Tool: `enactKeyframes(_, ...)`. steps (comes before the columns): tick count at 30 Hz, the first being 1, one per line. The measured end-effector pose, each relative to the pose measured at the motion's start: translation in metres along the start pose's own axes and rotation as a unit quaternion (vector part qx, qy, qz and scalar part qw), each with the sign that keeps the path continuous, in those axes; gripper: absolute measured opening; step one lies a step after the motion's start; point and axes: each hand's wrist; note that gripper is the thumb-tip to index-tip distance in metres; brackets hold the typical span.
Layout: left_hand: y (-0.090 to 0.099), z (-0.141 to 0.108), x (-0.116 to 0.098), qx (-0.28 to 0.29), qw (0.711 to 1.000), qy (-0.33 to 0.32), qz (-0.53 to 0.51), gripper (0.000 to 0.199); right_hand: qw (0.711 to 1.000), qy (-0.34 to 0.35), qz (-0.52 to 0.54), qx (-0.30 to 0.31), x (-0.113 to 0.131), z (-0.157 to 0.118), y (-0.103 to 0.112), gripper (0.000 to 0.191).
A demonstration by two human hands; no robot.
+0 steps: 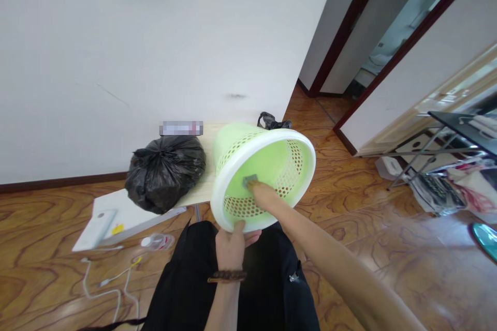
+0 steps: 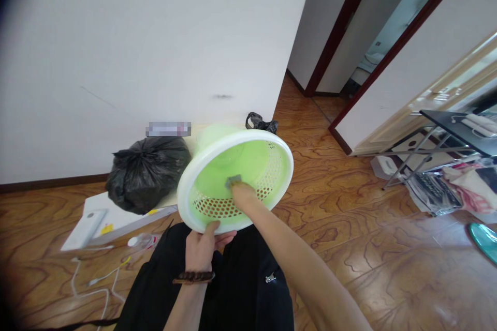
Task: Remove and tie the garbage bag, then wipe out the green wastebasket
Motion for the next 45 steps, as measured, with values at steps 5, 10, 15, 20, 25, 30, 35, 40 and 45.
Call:
enactKeyframes(5, -0.003, 0.000, 0.001, -0.009, 1.000, 0.003, -0.018, 0.029, 0.989, -0.072, -0.121, -0.047, -0.025, 0.003, 0.035, 0.042)
enactKeyframes(10, -0.004, 0.001, 0.001, 0.008, 1.000, 0.014, -0.015, 0.027, 0.994, -0.015, 0.109, 0.023, 0.011, 0.002, -0.001, 0.048)
enactKeyframes(15, 0.000, 0.004, 0.005, 0.002, 1.000, 0.009, -0.014, 0.026, 0.987, 0.031, 0.155, -0.015, 0.026, 0.000, -0.022, 0.048)
enactKeyframes(20, 0.000, 0.006, 0.009, -0.020, 0.999, 0.004, -0.027, 0.029, 0.997, -0.027, -0.066, -0.027, -0.013, -0.003, 0.011, 0.047)
enactKeyframes(25, -0.006, 0.005, 0.009, -0.007, 1.000, 0.010, -0.022, 0.027, 0.998, -0.063, -0.024, 0.008, -0.010, 0.000, 0.008, 0.049)
enactKeyframes(30, -0.006, 0.003, 0.009, 0.004, 1.000, 0.003, 0.002, 0.023, 0.989, 0.006, 0.149, -0.005, 0.022, 0.003, -0.023, 0.045)
enactKeyframes(35, 0.001, 0.004, 0.007, -0.013, 1.000, 0.012, -0.021, 0.026, 0.999, 0.038, 0.013, -0.001, -0.001, -0.001, -0.012, 0.049)
enactKeyframes(40, -0.001, 0.004, 0.001, -0.020, 0.999, 0.023, -0.039, 0.031, 0.991, -0.056, -0.100, -0.062, -0.018, 0.002, 0.010, 0.043)
enactKeyframes(45, -0.006, 0.002, 0.003, 0.006, 0.999, 0.012, -0.034, 0.027, 0.996, -0.063, 0.069, 0.000, 0.031, 0.012, -0.016, 0.047)
Point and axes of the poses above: each hand's wrist, its own z-axis towards the middle knuckle, its own y-axis out of the back of the hand, x = y × z, and after that the axes turned 9 degrees about z, right-handed
